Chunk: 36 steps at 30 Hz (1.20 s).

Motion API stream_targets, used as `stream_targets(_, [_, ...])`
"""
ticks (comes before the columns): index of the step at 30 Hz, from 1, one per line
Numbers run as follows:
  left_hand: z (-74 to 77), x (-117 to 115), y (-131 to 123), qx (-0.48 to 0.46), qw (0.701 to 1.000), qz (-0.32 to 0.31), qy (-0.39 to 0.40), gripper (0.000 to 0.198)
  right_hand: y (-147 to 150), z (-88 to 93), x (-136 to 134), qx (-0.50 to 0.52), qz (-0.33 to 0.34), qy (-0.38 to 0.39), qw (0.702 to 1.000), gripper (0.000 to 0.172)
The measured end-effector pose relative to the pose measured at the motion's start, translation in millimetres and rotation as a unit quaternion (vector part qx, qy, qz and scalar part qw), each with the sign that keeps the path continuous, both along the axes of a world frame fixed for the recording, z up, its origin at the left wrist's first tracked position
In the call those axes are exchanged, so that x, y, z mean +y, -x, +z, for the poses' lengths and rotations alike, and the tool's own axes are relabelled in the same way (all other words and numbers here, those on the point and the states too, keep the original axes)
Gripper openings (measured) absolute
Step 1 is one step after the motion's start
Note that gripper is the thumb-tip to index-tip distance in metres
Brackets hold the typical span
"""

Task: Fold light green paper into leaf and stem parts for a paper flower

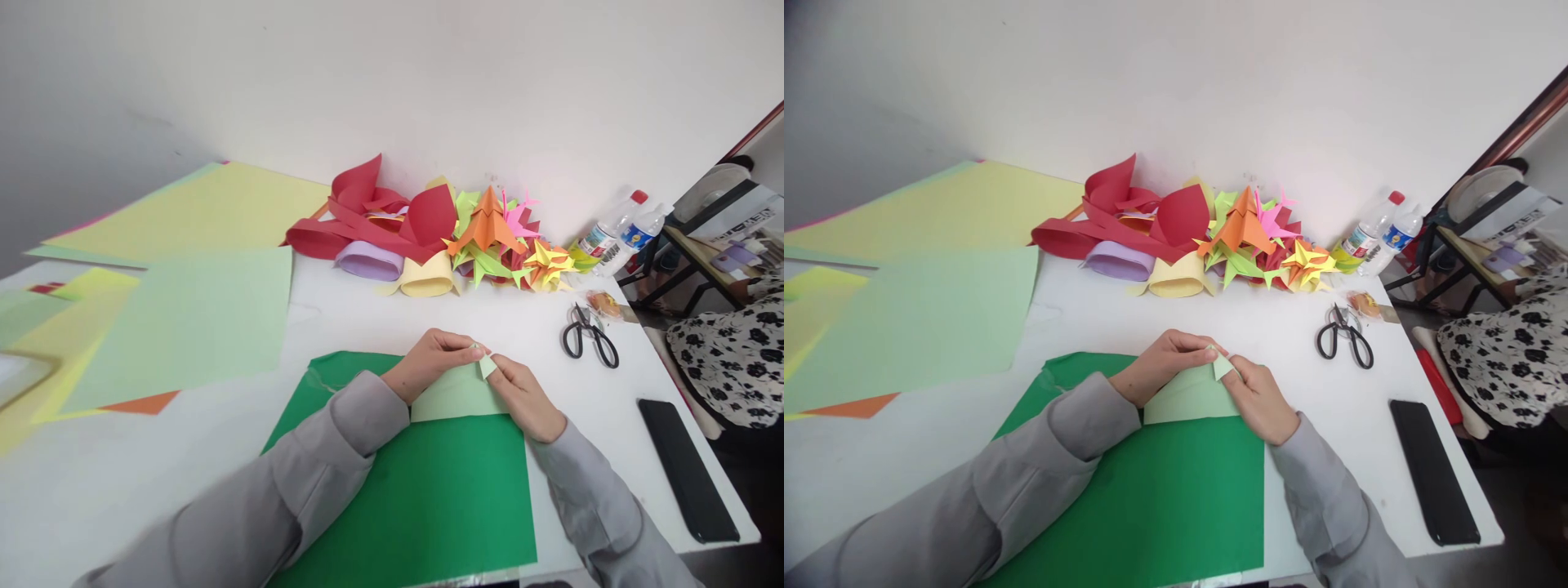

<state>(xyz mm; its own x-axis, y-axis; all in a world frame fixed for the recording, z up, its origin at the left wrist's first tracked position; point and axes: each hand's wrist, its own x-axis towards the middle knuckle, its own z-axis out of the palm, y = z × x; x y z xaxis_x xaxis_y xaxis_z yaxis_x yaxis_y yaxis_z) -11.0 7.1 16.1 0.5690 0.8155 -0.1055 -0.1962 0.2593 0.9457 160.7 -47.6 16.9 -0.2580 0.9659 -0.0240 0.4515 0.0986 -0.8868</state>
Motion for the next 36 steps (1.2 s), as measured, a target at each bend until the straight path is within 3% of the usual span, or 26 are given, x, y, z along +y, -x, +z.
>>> stream_targets(4, [-3.2,0.7,0.4,0.002,0.999,0.028,0.015,0.027,1.8,5.2,-3.6,-0.009,0.008,-0.043,0.999,0.031])
stream_targets(9, [-4.9,-0.8,-0.1,-0.001,1.0,0.013,-0.015,0.026,7.1,3.9,-5.9,-0.124,-0.086,-0.124,0.981,0.03])
stream_targets(23, [-5.0,-2.3,0.6,-0.052,0.998,0.035,0.021,0.02,11.3,7.1,-7.9,-0.016,-0.111,-0.146,0.983,0.022])
stream_targets(28, [-6.3,-2.3,0.2,-0.056,0.997,0.047,0.033,0.021,12.3,3.6,-8.3,-0.015,-0.144,-0.185,0.972,0.021])
stream_targets(36, [-4.8,-2.5,0.1,-0.058,0.995,0.052,0.055,0.021,14.1,2.5,-9.3,-0.009,-0.164,-0.183,0.969,0.02])
